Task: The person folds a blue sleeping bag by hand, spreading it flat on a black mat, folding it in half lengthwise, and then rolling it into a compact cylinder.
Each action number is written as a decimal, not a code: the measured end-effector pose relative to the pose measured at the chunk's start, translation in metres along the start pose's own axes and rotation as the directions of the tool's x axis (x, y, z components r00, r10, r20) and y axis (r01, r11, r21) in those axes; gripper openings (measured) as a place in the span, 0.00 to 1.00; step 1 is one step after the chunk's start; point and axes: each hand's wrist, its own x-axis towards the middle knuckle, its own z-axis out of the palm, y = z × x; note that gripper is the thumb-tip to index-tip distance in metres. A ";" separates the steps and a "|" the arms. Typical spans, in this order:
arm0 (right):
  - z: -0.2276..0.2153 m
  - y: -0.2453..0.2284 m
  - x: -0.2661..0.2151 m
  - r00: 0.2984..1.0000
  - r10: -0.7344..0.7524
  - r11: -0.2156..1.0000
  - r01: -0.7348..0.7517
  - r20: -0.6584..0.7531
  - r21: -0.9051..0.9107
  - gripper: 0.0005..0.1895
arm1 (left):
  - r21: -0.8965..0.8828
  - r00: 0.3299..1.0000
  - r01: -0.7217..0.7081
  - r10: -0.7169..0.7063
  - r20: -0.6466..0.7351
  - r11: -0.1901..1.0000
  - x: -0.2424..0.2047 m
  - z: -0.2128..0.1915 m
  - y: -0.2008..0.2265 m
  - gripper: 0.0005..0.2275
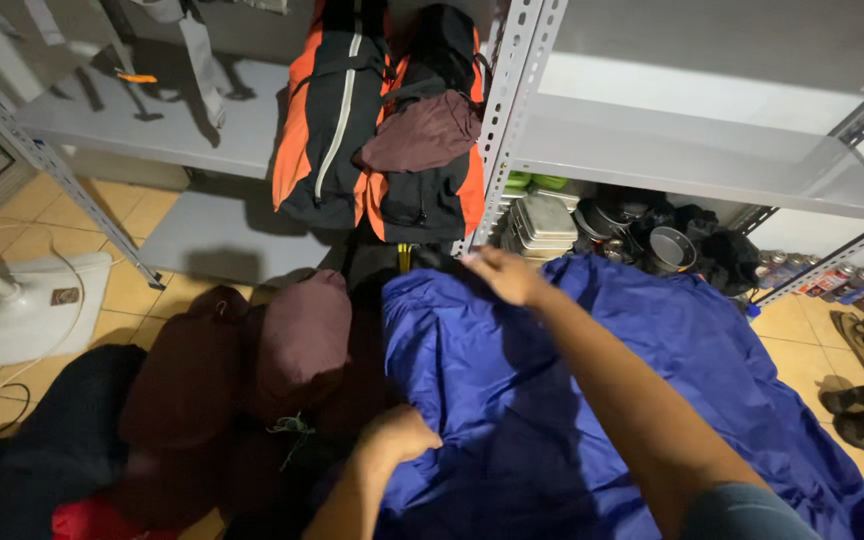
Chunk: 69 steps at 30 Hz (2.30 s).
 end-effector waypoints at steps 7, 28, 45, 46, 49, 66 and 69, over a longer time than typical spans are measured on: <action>-0.050 0.157 -0.041 0.792 0.453 0.808 -0.558 -0.409 -0.186 0.43 | -0.219 0.993 -0.051 0.026 -0.113 0.974 -0.025 -0.023 -0.006 0.65; -0.091 0.355 -0.238 0.689 0.284 0.878 -0.467 -0.667 -0.108 0.21 | -0.392 0.730 -0.372 0.004 -0.684 0.841 0.063 -0.020 -0.021 0.45; -0.047 0.397 -0.200 0.818 0.173 0.981 -0.195 -0.549 0.019 0.44 | -0.224 0.755 -0.256 0.050 -0.653 0.940 0.071 -0.006 -0.024 0.53; -0.060 0.392 -0.199 0.818 0.172 0.981 -0.194 -0.549 0.018 0.44 | -0.225 0.755 -0.255 0.049 -0.654 0.940 0.085 -0.004 -0.032 0.53; -0.098 0.368 -0.208 0.719 -0.015 0.991 0.102 -0.695 0.083 0.45 | -0.094 0.586 -0.489 0.247 -0.772 0.867 0.109 0.000 -0.050 0.52; -0.097 0.377 -0.349 0.773 0.513 0.832 -0.555 0.374 0.007 0.39 | 0.111 0.914 -0.147 0.178 -0.364 0.983 0.034 -0.055 0.010 0.75; -0.121 0.408 -0.254 0.855 0.506 0.759 -0.504 -0.115 -0.412 0.36 | 0.239 0.737 -0.360 0.433 -0.520 0.902 0.061 -0.108 0.053 0.50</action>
